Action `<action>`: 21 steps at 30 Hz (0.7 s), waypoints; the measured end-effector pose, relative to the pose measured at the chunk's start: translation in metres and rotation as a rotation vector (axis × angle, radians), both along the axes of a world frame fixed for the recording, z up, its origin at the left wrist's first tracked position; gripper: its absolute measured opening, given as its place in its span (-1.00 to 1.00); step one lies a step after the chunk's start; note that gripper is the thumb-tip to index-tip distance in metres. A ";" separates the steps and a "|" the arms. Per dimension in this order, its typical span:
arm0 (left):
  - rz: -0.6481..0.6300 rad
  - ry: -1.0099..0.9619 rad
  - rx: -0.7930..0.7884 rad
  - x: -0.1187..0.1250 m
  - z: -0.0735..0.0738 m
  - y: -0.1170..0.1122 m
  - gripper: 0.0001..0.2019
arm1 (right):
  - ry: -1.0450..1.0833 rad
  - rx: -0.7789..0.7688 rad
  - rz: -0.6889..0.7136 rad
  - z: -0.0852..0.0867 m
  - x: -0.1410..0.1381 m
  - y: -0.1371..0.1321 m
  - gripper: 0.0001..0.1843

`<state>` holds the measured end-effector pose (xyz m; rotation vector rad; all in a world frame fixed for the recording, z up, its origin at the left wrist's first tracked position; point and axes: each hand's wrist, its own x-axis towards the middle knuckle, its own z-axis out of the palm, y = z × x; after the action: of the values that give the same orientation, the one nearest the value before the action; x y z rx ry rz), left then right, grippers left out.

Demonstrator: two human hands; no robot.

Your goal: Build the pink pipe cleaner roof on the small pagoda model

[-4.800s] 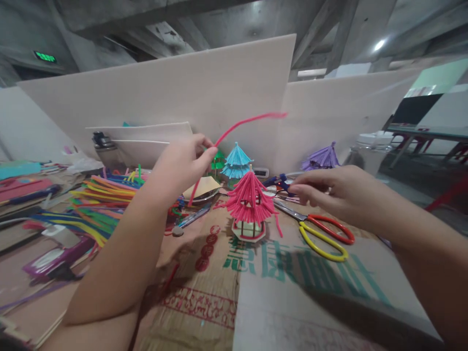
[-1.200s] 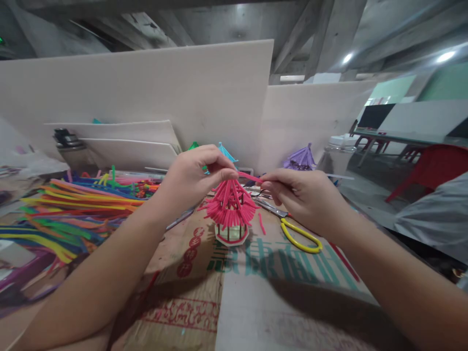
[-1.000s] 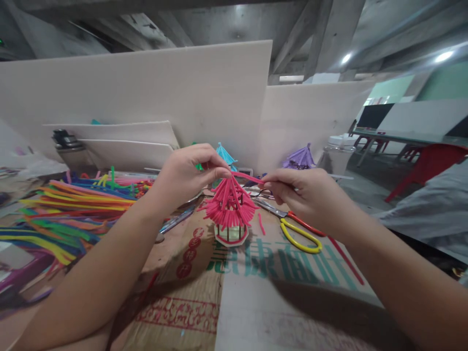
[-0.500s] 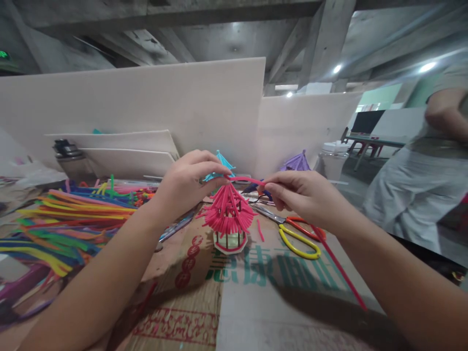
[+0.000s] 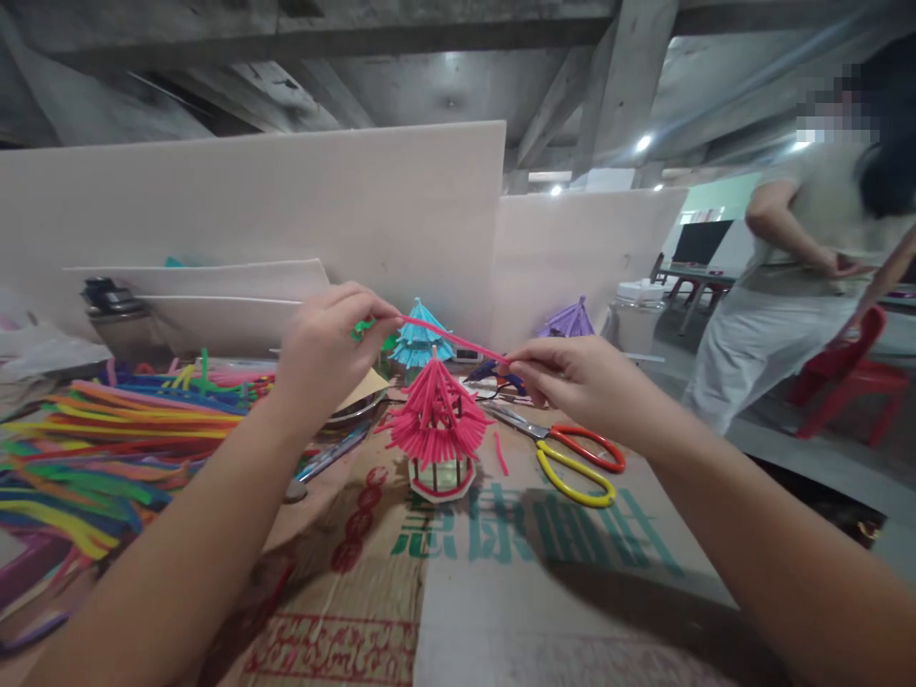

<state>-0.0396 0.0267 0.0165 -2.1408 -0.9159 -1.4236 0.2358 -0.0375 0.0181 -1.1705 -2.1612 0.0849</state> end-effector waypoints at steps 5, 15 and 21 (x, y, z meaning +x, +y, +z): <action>0.038 -0.081 -0.023 -0.032 0.004 0.022 -0.85 | -0.074 -0.015 -0.069 0.014 0.019 0.004 -0.70; 0.059 -0.172 -0.200 -0.045 0.004 0.033 -0.72 | 0.463 0.158 -0.152 0.027 0.052 0.005 -0.80; 0.011 -0.140 -0.419 -0.018 0.006 0.015 -0.77 | 1.061 0.459 0.173 0.034 0.040 0.000 -0.76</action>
<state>-0.0581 0.0413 0.0227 -2.3406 -1.3804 -1.4946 0.2759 -0.0372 0.0516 -0.4691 -1.2210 0.2140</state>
